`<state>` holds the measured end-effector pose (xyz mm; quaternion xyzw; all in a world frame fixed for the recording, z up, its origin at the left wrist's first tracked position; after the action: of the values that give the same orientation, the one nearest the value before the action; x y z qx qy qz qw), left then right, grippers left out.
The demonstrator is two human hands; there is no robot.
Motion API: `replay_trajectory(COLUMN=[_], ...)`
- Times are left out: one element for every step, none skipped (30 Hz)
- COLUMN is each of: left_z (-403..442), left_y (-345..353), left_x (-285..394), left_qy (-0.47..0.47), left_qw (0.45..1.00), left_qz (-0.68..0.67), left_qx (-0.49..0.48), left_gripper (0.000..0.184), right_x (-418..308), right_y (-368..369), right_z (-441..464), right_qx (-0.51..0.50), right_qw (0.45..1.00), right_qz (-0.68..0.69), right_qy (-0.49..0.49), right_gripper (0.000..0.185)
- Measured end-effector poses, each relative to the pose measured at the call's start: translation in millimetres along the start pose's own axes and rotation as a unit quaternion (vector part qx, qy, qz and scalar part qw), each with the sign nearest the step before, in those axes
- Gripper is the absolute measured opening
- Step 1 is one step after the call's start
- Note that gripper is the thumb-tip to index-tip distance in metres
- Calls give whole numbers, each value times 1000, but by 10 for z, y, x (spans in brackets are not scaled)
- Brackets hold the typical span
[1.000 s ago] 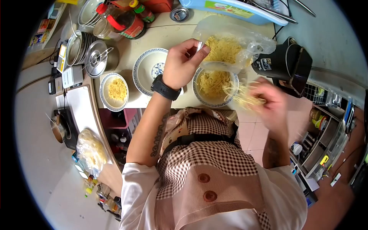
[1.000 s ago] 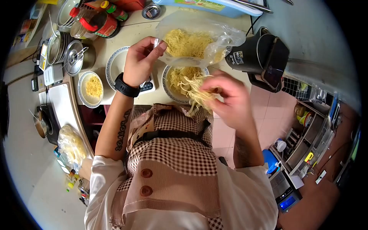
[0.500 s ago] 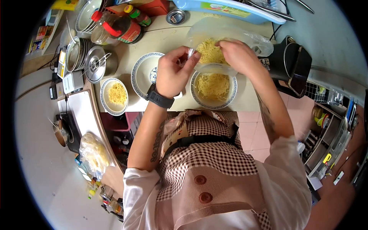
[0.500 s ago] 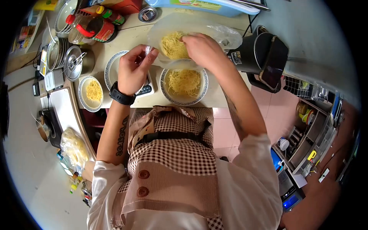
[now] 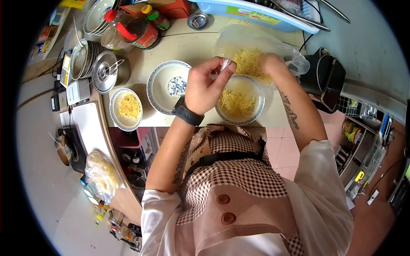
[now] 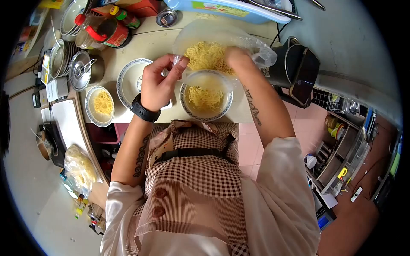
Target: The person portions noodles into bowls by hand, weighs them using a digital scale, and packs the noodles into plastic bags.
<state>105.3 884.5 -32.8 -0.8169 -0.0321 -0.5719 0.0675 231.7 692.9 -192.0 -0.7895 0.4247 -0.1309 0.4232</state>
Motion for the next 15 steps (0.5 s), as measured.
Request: replay_trajectory(left_z=[-1, 12, 27, 33, 23, 9, 16, 25, 24, 33, 52, 69, 92, 123, 151], left_y=[-10, -20, -39, -54, -62, -77, -96, -118, -142, -168, -185, -200, -212, -231, -257], left_x=[-1, -2, -4, -19, -36, -36, -34, -27, -26, -17, -9, -7, 1, 20, 46], left_qy=[-12, -22, -26, -32, -39, -35, -29, -23, -21, -19, -17, -14, -11, -6, 1], left_qw=[1000, 1000, 999, 999, 999, 999, 999, 1000, 1000, 1000, 1000, 1000, 1000, 1000, 1000], left_qz=[5, 9, 8, 6, 5, 5, 5, 5, 5, 6, 6, 1, -4, -9, -9], left_qx=[-8, -16, -16, -17, -20, -19, -16, -13, -13, -13, -14, -11, -8, -4, 3], left_gripper=[18, 19, 19, 19, 19, 20, 20, 20, 21, 21, 21, 21, 21, 21, 21], right_x=[165, 264, 273, 272, 264, 235, 184, 137, 29, -76, -170, -261, -306, -340, -362], right_y=[180, 258, 191, 157, 140, 41, -157, -360, -560, -793, -987, -1144, -1161, -1152, -1109], right_z=[28, 40, 13, -43, -115, -198, -276, -362, -461, -576, -684, -798, -794, -762, -711], right_qx=[-16, -31, -21, -13, -5, 5, 17, 29, 40, 51, 63, 100, 124, 150, 176], right_qw=[1000, 999, 1000, 1000, 999, 998, 997, 995, 996, 996, 995, 992, 989, 984, 978], right_qz=[-7, -15, -19, -21, -22, -23, -25, -26, -7, 14, 34, 60, 76, 91, 105], right_qy=[-3, -5, 6, 17, 28, 50, 72, 93, 83, 74, 65, 55, 31, 5, -21], right_gripper=[28, 29, 29, 28, 28, 28, 29, 30, 31, 33, 34, 30, 31, 31, 32])
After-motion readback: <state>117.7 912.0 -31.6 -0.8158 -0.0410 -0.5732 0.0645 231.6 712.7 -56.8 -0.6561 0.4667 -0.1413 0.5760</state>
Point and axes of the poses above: each hand's wrist, its own z-axis towards the middle knuckle, its own y-axis out of the palm, x = y × z, the point moved 9 cm from there along z, towards the middle knuckle, and after that the axes turned 15 degrees about -y, right-handed, at the moved point
